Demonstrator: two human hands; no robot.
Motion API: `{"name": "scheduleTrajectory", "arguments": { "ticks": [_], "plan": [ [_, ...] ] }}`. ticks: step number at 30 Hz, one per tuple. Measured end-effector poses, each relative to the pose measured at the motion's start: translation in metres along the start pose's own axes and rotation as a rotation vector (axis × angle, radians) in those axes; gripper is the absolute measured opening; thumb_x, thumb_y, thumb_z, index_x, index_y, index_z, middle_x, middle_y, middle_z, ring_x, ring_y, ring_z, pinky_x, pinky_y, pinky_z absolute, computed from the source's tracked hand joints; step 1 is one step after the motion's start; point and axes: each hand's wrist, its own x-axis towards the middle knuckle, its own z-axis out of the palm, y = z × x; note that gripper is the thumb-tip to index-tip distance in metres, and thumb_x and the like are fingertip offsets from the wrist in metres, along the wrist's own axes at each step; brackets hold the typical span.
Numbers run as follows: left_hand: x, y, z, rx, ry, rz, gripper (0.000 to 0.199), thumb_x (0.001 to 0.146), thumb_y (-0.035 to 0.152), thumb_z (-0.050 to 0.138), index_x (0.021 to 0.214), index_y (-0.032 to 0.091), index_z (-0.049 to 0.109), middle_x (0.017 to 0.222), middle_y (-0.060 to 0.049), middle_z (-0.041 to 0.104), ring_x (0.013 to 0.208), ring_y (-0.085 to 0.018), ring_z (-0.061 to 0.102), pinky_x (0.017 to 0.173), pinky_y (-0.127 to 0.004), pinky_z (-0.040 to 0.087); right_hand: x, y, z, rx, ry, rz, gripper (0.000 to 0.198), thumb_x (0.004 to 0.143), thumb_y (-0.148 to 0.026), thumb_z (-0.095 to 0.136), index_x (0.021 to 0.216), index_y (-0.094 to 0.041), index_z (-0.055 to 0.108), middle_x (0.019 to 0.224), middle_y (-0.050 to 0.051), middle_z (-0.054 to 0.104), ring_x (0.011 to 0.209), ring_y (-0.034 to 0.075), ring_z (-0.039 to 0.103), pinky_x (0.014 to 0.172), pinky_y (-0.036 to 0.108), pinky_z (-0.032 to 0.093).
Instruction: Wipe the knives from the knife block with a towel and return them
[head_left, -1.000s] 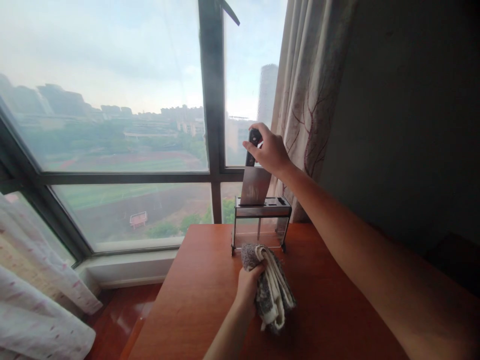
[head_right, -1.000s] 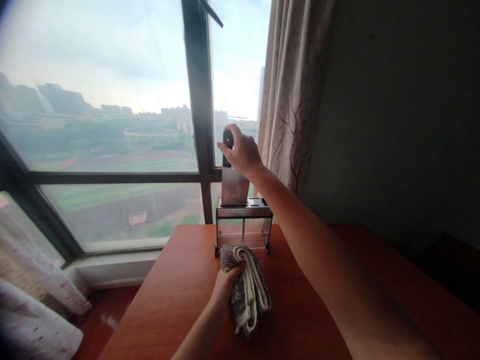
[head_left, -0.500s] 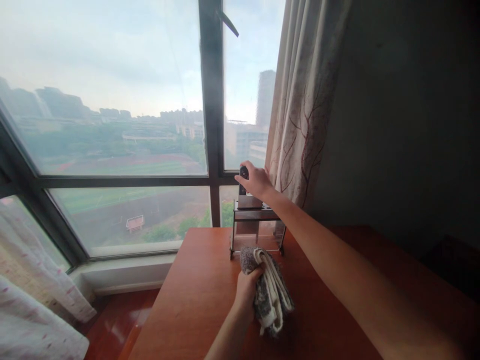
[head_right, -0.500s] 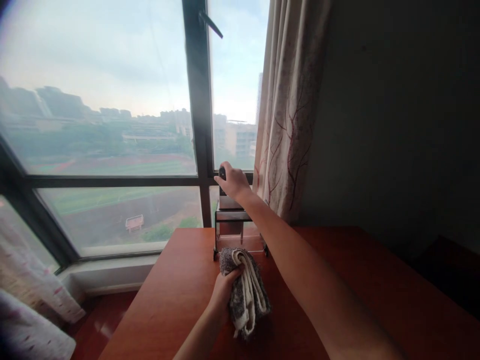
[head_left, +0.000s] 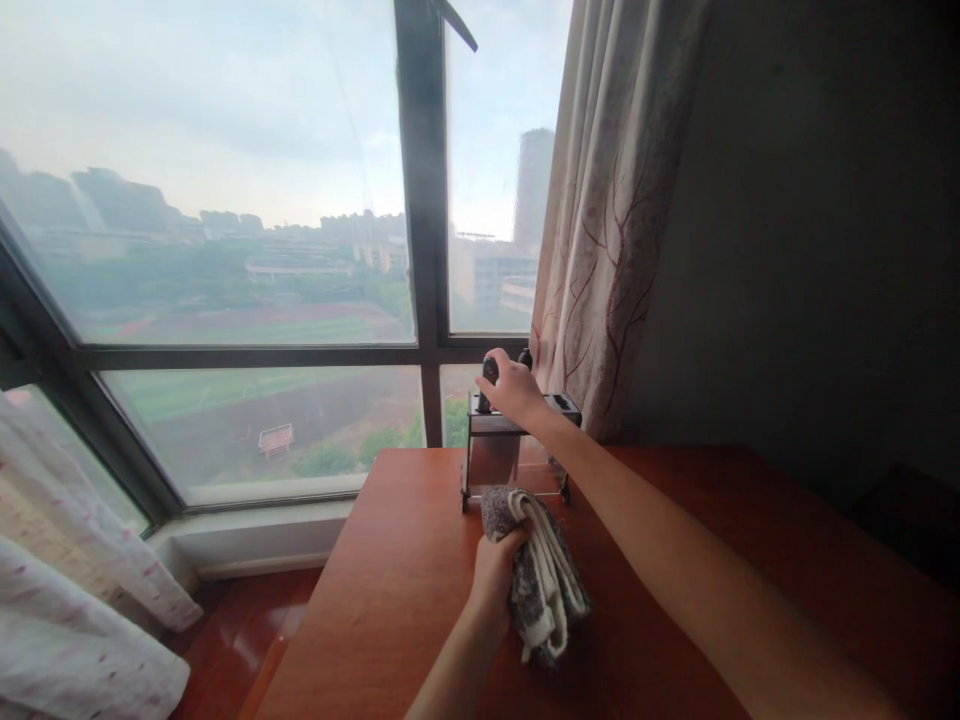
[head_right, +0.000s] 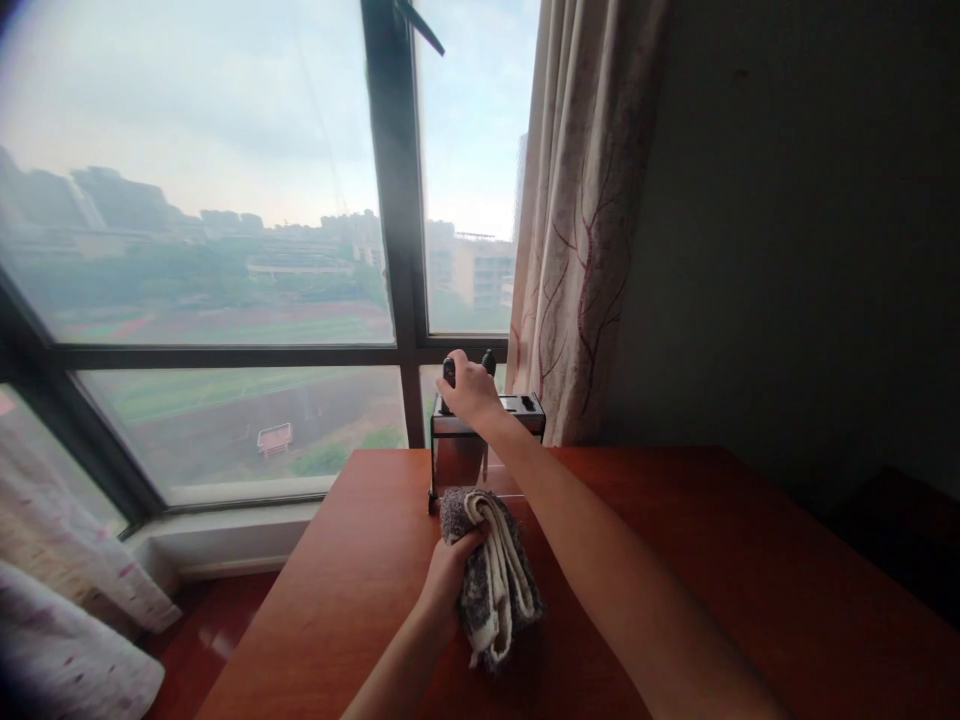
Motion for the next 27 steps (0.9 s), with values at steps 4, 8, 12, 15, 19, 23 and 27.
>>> {"name": "scheduleTrajectory", "arguments": {
  "ticks": [4,8,12,15,19,23,27],
  "plan": [
    [-0.002,0.001,0.002,-0.101,-0.03,-0.053,0.043,0.061,0.029,0.078,0.097,0.01,0.066,0.079,-0.011,0.073,0.065,-0.025,0.069,0.063,-0.034,0.053,0.001,0.003,-0.007,0.048,-0.028,-0.022,0.034,0.085,-0.032,0.058,0.117,-0.023,0.052,0.093,0.004,0.07,0.063,0.017,0.067,0.065,0.026,0.05],
    [-0.005,0.006,0.005,-0.188,-0.073,-0.111,0.038,0.065,0.025,0.076,0.098,0.01,0.066,0.081,-0.012,0.074,0.066,-0.026,0.07,0.063,-0.034,0.055,0.005,0.009,-0.018,0.091,-0.027,-0.038,0.041,0.084,-0.032,0.058,0.123,-0.022,0.05,0.097,0.004,0.07,0.057,0.014,0.066,0.062,0.025,0.051],
    [-0.009,0.015,0.007,-0.26,-0.11,-0.136,0.031,0.069,0.022,0.073,0.097,0.01,0.066,0.081,-0.012,0.075,0.068,-0.027,0.071,0.065,-0.035,0.056,0.013,0.019,-0.037,0.173,0.044,-0.043,0.03,0.087,-0.029,0.053,0.117,-0.023,0.055,0.087,0.0,0.07,0.051,0.011,0.064,0.057,0.024,0.051],
    [-0.011,0.024,0.005,-0.327,-0.097,-0.133,0.026,0.074,0.023,0.071,0.096,0.01,0.067,0.082,-0.012,0.075,0.073,-0.028,0.072,0.07,-0.038,0.057,0.018,0.029,-0.052,0.139,0.147,-0.05,0.02,0.085,-0.027,0.054,0.103,-0.023,0.063,0.081,-0.001,0.069,0.057,0.013,0.064,0.063,0.026,0.051],
    [-0.013,0.031,-0.002,-0.471,-0.184,-0.174,0.034,0.081,0.038,0.065,0.098,0.008,0.068,0.089,-0.015,0.075,0.09,-0.031,0.07,0.085,-0.043,0.054,0.022,0.045,-0.058,0.014,0.262,-0.019,0.017,0.083,-0.026,0.057,0.098,-0.022,0.064,0.085,0.001,0.069,0.075,0.017,0.065,0.075,0.03,0.049],
    [-0.011,0.031,-0.01,-0.617,-0.367,-0.167,0.061,0.083,0.062,0.051,0.118,0.013,0.064,0.105,-0.015,0.073,0.106,-0.034,0.064,0.096,-0.049,0.047,0.02,0.053,-0.046,-0.06,0.226,0.074,0.035,0.08,-0.032,0.063,0.112,-0.02,0.055,0.095,0.005,0.067,0.09,0.021,0.063,0.08,0.033,0.047],
    [-0.007,0.029,-0.017,-0.666,-0.43,-0.099,0.073,0.08,0.072,0.042,0.126,0.018,0.06,0.111,-0.013,0.071,0.11,-0.034,0.062,0.098,-0.05,0.045,0.014,0.056,-0.028,-0.093,0.093,0.123,0.052,0.08,-0.035,0.064,0.125,-0.019,0.045,0.105,0.009,0.067,0.096,0.025,0.064,0.082,0.035,0.047]
  ]
}}
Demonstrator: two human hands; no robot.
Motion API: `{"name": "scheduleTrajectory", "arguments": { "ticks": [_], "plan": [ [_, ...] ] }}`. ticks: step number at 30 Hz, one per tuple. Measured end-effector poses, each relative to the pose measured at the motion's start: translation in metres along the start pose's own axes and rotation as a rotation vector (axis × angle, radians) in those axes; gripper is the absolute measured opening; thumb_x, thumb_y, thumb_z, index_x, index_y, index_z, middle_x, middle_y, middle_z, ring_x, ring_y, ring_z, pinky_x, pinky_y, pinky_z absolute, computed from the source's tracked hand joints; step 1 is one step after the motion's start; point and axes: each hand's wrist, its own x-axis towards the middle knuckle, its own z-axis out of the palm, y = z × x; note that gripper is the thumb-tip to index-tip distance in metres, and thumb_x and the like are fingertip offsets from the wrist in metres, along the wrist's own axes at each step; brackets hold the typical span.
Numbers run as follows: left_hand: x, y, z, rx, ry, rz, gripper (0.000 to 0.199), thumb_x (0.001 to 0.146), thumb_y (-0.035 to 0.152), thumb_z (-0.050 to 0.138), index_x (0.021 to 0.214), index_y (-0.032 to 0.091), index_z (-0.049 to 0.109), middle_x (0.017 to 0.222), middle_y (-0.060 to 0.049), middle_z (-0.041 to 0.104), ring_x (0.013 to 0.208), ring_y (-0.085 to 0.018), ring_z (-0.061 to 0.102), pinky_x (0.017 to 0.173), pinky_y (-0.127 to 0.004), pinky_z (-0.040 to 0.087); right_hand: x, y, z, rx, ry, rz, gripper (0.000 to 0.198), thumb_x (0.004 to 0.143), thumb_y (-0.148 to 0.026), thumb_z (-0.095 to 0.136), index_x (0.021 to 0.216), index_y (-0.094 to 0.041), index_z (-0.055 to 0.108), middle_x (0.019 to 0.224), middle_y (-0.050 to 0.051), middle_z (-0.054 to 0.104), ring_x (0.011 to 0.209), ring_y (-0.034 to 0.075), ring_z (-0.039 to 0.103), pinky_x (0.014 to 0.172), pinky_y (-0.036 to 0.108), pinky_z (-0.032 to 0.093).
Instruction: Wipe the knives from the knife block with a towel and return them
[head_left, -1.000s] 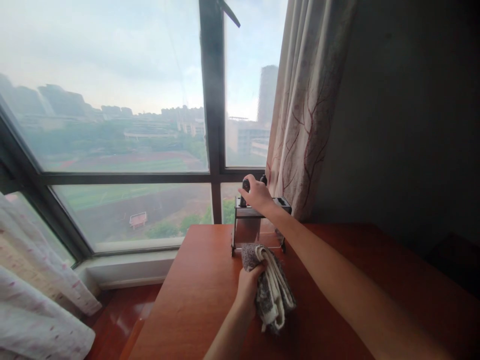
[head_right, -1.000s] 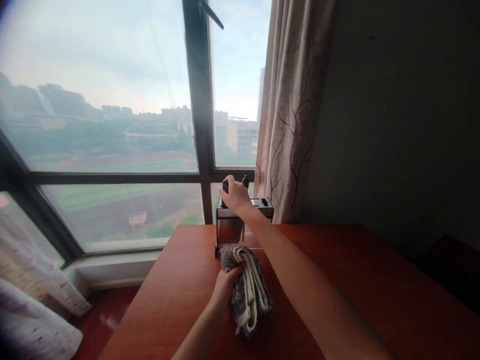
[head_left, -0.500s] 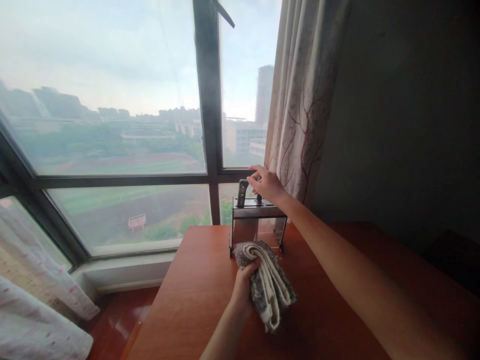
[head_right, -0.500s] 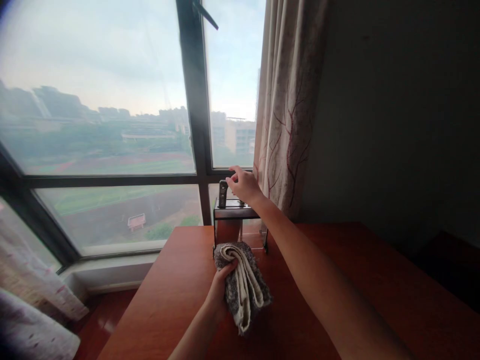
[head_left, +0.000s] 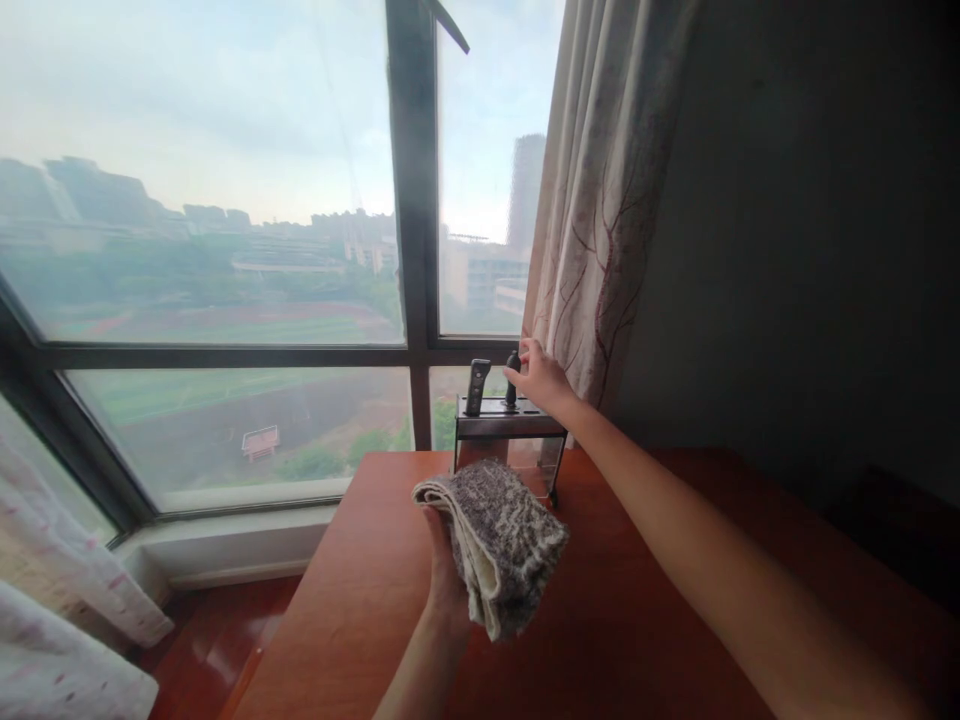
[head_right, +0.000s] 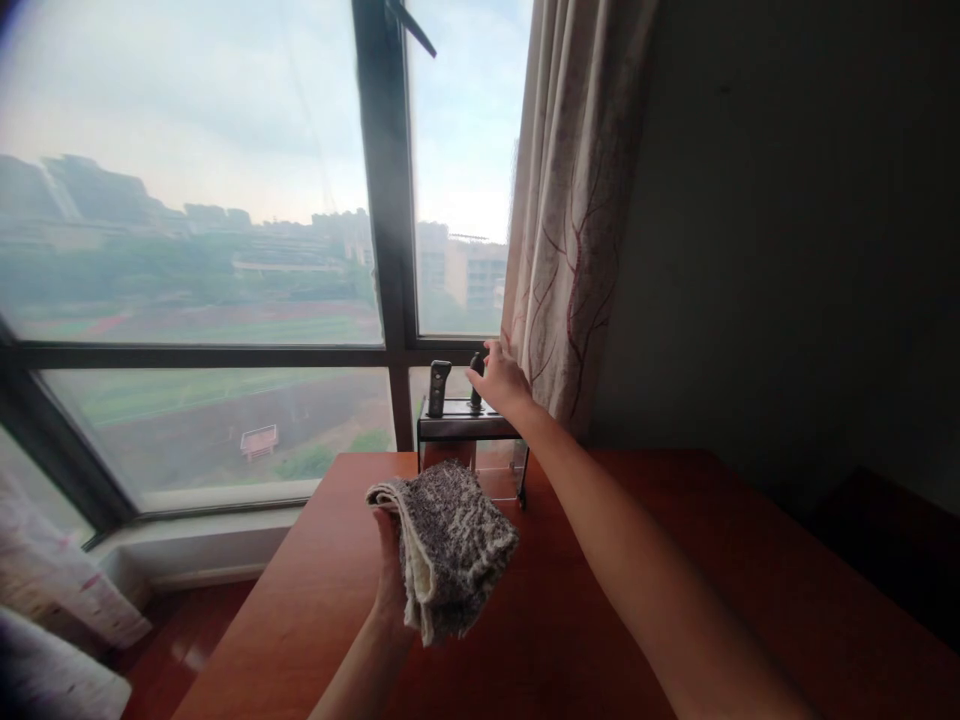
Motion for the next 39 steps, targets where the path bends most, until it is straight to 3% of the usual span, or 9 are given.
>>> {"name": "scheduleTrajectory", "arguments": {
  "ticks": [8,16,20,26,30,34,39],
  "plan": [
    [0.001,-0.002,0.002,0.005,-0.002,-0.014,0.079,0.078,0.076,0.039,0.126,0.018,0.06,0.108,-0.014,0.072,0.107,-0.035,0.063,0.096,-0.052,0.046,-0.004,0.0,0.008,-0.01,-0.102,-0.018,0.043,0.086,-0.028,0.054,0.127,-0.021,0.047,0.091,0.008,0.071,0.078,0.024,0.068,0.077,0.033,0.048],
    [0.002,-0.005,0.007,-0.022,-0.07,-0.034,0.078,0.078,0.075,0.041,0.121,0.014,0.064,0.112,-0.017,0.07,0.11,-0.036,0.061,0.096,-0.053,0.045,0.012,-0.009,-0.012,0.03,-0.074,-0.003,0.048,0.086,-0.028,0.053,0.132,-0.021,0.042,0.089,0.008,0.072,0.077,0.023,0.068,0.077,0.034,0.051],
    [0.002,-0.006,0.006,-0.021,-0.065,-0.084,0.08,0.078,0.077,0.039,0.121,0.014,0.064,0.113,-0.018,0.069,0.109,-0.036,0.061,0.096,-0.053,0.045,0.03,-0.013,-0.03,0.068,-0.036,0.009,0.048,0.087,-0.027,0.049,0.133,-0.021,0.039,0.089,0.007,0.071,0.067,0.021,0.069,0.071,0.034,0.053],
    [0.001,-0.008,0.009,0.001,-0.024,-0.066,0.078,0.08,0.074,0.037,0.121,0.014,0.064,0.107,-0.017,0.071,0.105,-0.035,0.063,0.095,-0.051,0.046,0.058,-0.021,-0.066,0.176,0.155,-0.019,0.045,0.084,-0.025,0.053,0.128,-0.022,0.044,0.094,0.007,0.069,0.054,0.019,0.066,0.062,0.035,0.056],
    [0.001,-0.008,0.012,0.018,0.036,-0.1,0.08,0.078,0.076,0.039,0.121,0.013,0.064,0.102,-0.018,0.073,0.101,-0.036,0.065,0.091,-0.052,0.048,0.077,-0.026,-0.083,0.179,0.282,-0.112,0.042,0.081,-0.021,0.058,0.122,-0.02,0.05,0.09,0.007,0.069,0.07,0.024,0.069,0.068,0.041,0.056],
    [0.002,-0.008,0.014,0.014,0.062,-0.104,0.079,0.078,0.075,0.041,0.121,0.013,0.063,0.102,-0.018,0.073,0.101,-0.036,0.065,0.09,-0.051,0.049,0.094,-0.03,-0.101,0.178,0.431,-0.238,0.039,0.082,-0.023,0.059,0.121,-0.02,0.051,0.1,0.008,0.068,0.09,0.027,0.067,0.077,0.042,0.054],
    [0.002,-0.007,0.013,0.007,0.021,-0.076,0.08,0.079,0.075,0.039,0.124,0.014,0.061,0.11,-0.017,0.071,0.108,-0.036,0.062,0.093,-0.052,0.047,0.083,-0.042,-0.134,0.148,0.482,-0.392,0.035,0.092,-0.036,0.05,0.124,-0.022,0.047,0.104,0.006,0.067,0.087,0.022,0.067,0.074,0.036,0.053]
  ]
}}
